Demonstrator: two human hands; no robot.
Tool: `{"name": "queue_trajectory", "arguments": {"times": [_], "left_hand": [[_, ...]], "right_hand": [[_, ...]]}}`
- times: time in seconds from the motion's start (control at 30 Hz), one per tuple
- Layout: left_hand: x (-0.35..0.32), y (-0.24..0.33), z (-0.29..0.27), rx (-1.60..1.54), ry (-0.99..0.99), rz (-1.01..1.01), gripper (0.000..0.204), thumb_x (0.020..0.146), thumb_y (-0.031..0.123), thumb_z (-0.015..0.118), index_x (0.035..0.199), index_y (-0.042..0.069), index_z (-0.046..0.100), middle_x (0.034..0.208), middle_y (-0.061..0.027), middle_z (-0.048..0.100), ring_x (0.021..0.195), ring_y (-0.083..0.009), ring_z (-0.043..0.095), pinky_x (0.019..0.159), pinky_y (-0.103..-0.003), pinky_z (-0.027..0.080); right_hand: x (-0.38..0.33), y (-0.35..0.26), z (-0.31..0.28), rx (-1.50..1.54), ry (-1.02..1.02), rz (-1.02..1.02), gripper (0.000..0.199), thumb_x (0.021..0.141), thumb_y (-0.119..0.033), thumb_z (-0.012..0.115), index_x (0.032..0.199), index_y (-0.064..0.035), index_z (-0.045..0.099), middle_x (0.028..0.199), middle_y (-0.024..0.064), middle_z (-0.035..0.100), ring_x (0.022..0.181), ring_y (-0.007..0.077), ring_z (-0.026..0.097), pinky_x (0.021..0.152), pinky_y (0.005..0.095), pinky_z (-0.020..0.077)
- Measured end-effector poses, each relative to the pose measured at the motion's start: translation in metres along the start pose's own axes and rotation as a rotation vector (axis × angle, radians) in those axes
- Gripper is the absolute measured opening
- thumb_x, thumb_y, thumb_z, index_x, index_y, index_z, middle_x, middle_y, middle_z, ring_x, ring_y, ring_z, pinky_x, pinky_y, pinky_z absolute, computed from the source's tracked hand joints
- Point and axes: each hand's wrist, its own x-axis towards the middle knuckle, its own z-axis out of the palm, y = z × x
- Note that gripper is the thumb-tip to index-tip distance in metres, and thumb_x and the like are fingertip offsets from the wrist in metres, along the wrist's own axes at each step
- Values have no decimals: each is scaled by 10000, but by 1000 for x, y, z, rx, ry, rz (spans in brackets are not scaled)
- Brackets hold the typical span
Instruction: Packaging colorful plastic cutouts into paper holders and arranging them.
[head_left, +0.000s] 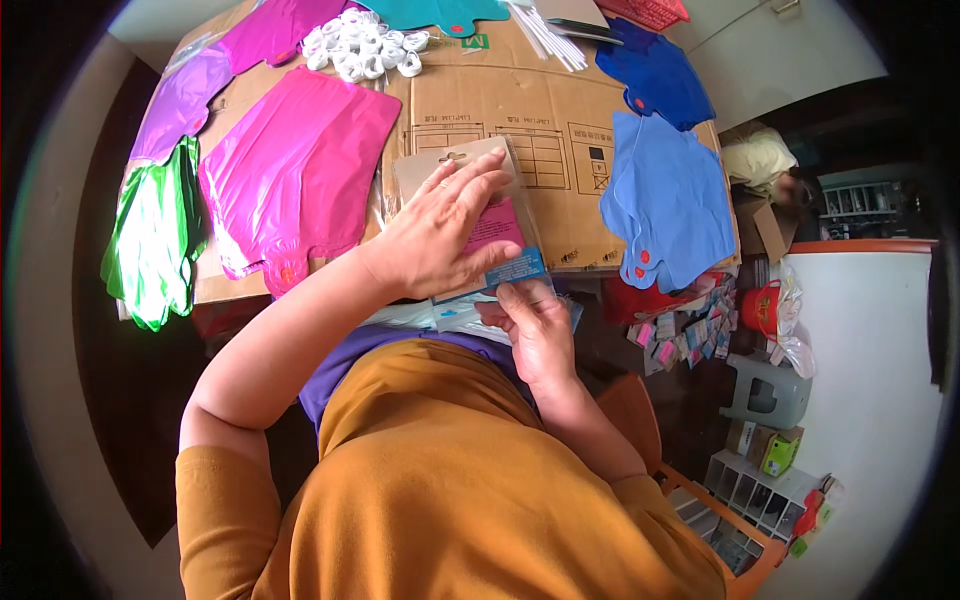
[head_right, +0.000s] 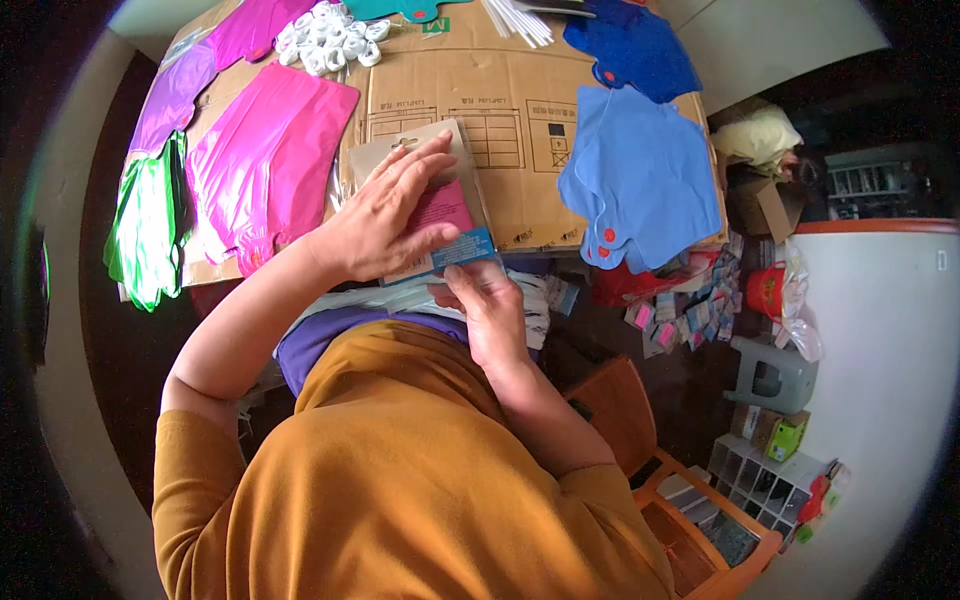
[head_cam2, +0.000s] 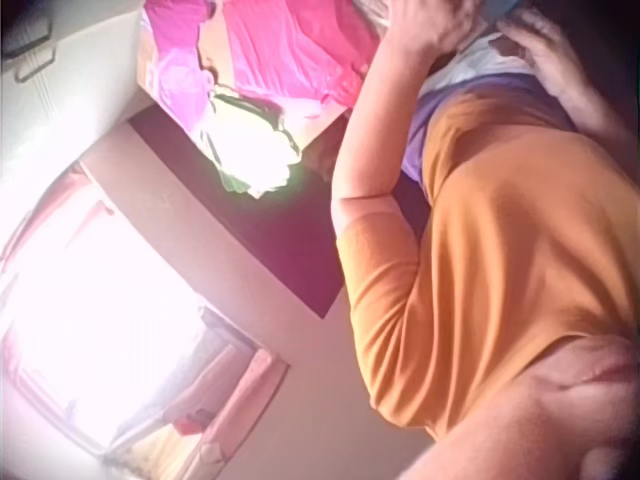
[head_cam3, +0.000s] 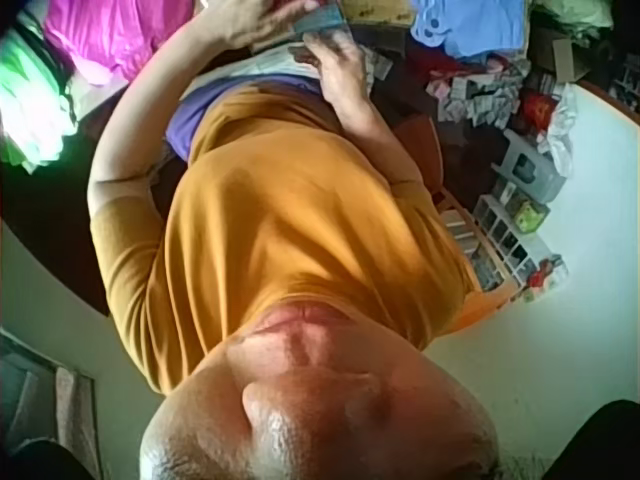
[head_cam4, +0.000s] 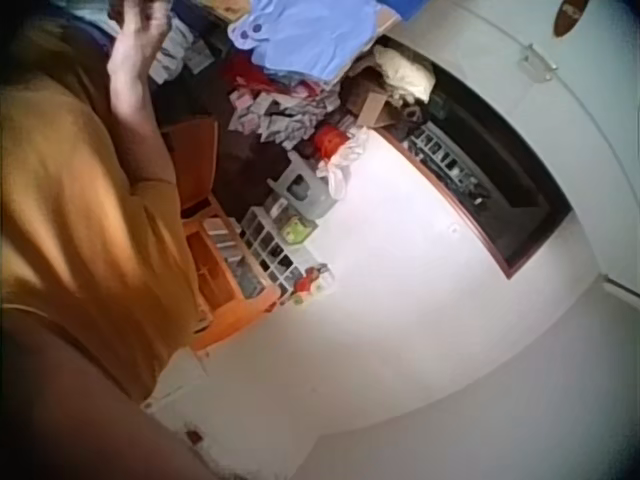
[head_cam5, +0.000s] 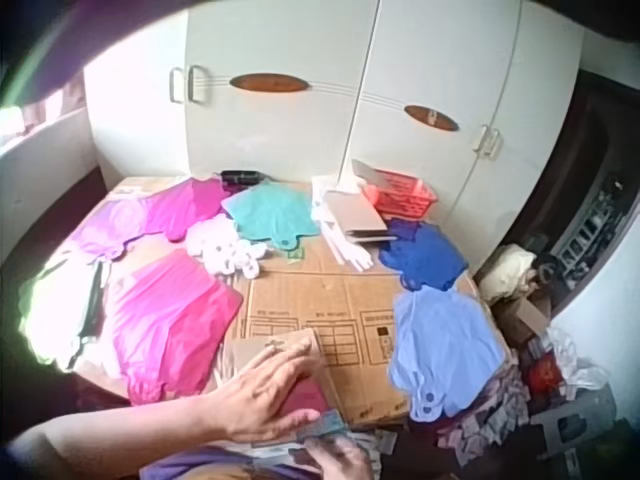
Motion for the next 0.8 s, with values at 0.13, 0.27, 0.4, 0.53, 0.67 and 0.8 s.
{"name": "queue_trajectory", "arguments": {"times": [0.13, 0.27, 0.4, 0.53, 0.67, 0.8], "left_hand": [[0, -5, -5, 14, 8, 65, 494, 913, 371, 628, 1236, 5, 548, 1361, -205, 454, 1322, -382, 406, 1101, -485, 331], [0, -5, -4, 144, 2, 137, 485, 889, 353, 651, 1210, -3, 573, 1275, -190, 495, 1268, -385, 444, 1077, -488, 356], [-4, 8, -6, 323, 47, 177, 528, 849, 352, 691, 1225, 2, 569, 1262, -180, 500, 1262, -384, 438, 1062, -511, 360], [-16, 19, -15, 149, 64, 201, 559, 763, 308, 749, 1208, 13, 583, 1229, -176, 516, 1232, -371, 462, 1037, -499, 388], [-29, 10, -16, 132, 10, 228, 507, 710, 221, 773, 1148, 21, 616, 1152, -159, 559, 1170, -362, 513, 996, -455, 433], [-26, 5, -16, 101, 40, 192, 467, 682, 183, 774, 1098, 25, 634, 1115, -151, 580, 1121, -351, 538, 955, -439, 453]], "right_hand": [[0, -7, 2, 48, -8, 79, 202, 919, -243, 671, 868, -50, 640, 850, 121, 707, 737, 189, 676, 690, 323, 537], [-6, -13, 7, 88, -11, 168, 227, 913, -251, 679, 880, -30, 637, 827, 115, 700, 693, 169, 665, 660, 292, 530], [-4, -7, 5, 75, 20, 97, 234, 916, -249, 673, 824, -38, 628, 741, 103, 683, 625, 150, 639, 592, 274, 510], [-3, -8, 12, 123, 59, 73, 237, 914, -238, 671, 789, -42, 625, 694, 95, 668, 572, 140, 615, 544, 251, 488], [-1, -14, 19, 97, 98, 116, 236, 909, -233, 674, 776, -44, 627, 684, 95, 665, 545, 136, 604, 525, 242, 479], [6, -21, 21, 43, 80, 139, 254, 899, -251, 688, 771, -40, 629, 683, 96, 666, 544, 136, 607, 519, 241, 477]]}}
